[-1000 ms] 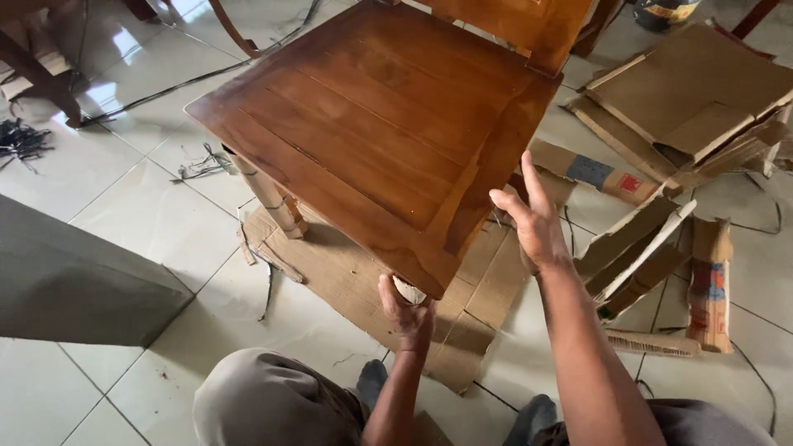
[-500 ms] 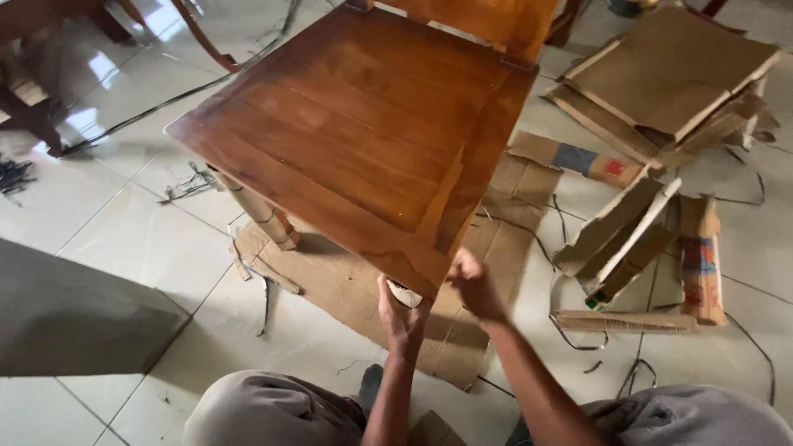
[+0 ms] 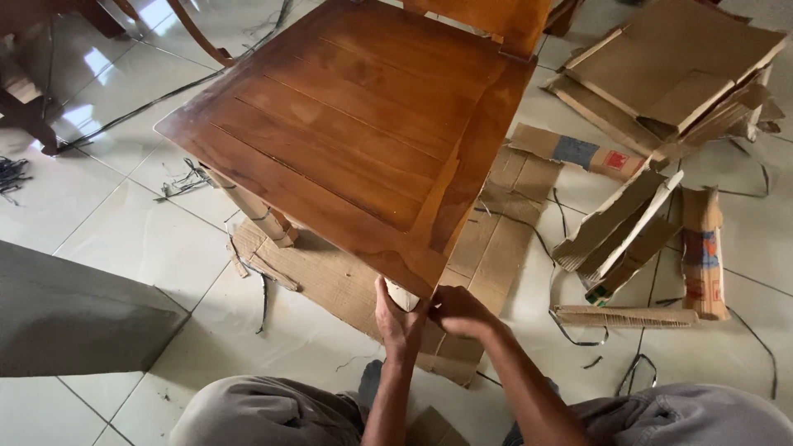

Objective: Securing cardboard packaging to the legs of a wooden chair using plastic ties

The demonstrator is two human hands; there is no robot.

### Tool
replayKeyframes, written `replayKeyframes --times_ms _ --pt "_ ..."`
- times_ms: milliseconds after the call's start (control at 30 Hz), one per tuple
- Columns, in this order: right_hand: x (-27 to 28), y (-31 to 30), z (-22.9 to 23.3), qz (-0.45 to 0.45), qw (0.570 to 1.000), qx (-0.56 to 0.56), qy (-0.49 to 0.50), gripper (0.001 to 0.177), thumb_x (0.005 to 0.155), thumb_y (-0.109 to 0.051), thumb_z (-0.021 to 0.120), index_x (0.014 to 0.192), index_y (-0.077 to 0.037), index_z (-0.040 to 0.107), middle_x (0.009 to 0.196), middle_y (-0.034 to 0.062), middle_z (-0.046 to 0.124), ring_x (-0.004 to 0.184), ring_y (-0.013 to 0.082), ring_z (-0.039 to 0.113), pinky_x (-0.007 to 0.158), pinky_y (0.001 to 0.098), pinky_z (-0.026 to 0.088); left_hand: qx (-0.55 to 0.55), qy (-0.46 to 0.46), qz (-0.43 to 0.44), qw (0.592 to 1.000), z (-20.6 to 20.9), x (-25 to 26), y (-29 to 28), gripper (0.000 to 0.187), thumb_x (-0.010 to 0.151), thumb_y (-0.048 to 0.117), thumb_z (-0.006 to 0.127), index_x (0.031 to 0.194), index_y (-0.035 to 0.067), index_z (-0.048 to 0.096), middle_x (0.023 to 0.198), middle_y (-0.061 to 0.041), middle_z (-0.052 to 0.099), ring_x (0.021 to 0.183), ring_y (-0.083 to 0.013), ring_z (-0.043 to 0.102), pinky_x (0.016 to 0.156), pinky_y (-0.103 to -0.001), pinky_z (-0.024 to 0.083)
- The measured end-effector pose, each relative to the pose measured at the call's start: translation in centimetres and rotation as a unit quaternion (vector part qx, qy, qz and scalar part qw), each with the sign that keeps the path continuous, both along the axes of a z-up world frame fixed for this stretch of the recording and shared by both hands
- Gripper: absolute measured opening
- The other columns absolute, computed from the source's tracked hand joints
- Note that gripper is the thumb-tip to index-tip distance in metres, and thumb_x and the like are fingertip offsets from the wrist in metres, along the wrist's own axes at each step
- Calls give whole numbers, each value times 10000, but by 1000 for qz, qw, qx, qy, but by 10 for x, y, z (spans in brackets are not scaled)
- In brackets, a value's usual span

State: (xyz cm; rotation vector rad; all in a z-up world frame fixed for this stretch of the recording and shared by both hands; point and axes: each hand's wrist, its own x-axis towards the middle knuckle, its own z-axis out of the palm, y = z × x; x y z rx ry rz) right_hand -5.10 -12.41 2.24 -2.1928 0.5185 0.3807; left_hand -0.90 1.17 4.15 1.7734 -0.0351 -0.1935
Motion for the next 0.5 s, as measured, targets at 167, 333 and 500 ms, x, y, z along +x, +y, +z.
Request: replayKeyframes --times_ms 167,333,500 --pt "-6 8 -19 11 1000 -11 22 337 878 -269 658 1122 -59 756 1036 223 770 1044 436 734 870 535 579 2 14 13 1000 -29 -2 0 960 585 239 948 1430 176 499 1340 -219 644 1309 -469 554 1102 -592 427" --pt "-26 1 -29 18 1000 8 6 387 903 -237 600 1198 -9 708 1131 292 743 1125 520 675 928 597 534 -11 9 57 998 -29 -12 -7 1215 503 369 1033 1544 233 423 1486 -175 557 1435 -375 464 1216 -509 352" --pt "-42 -20 -104 38 997 -40 49 551 836 -5 595 1351 -194 642 1273 61 732 991 260 704 849 387 540 -10 -123 60 991 -54 -37 -1 1256 694 471 874 1607 34 129 1624 -231 266 1512 -378 293 1227 -505 273"
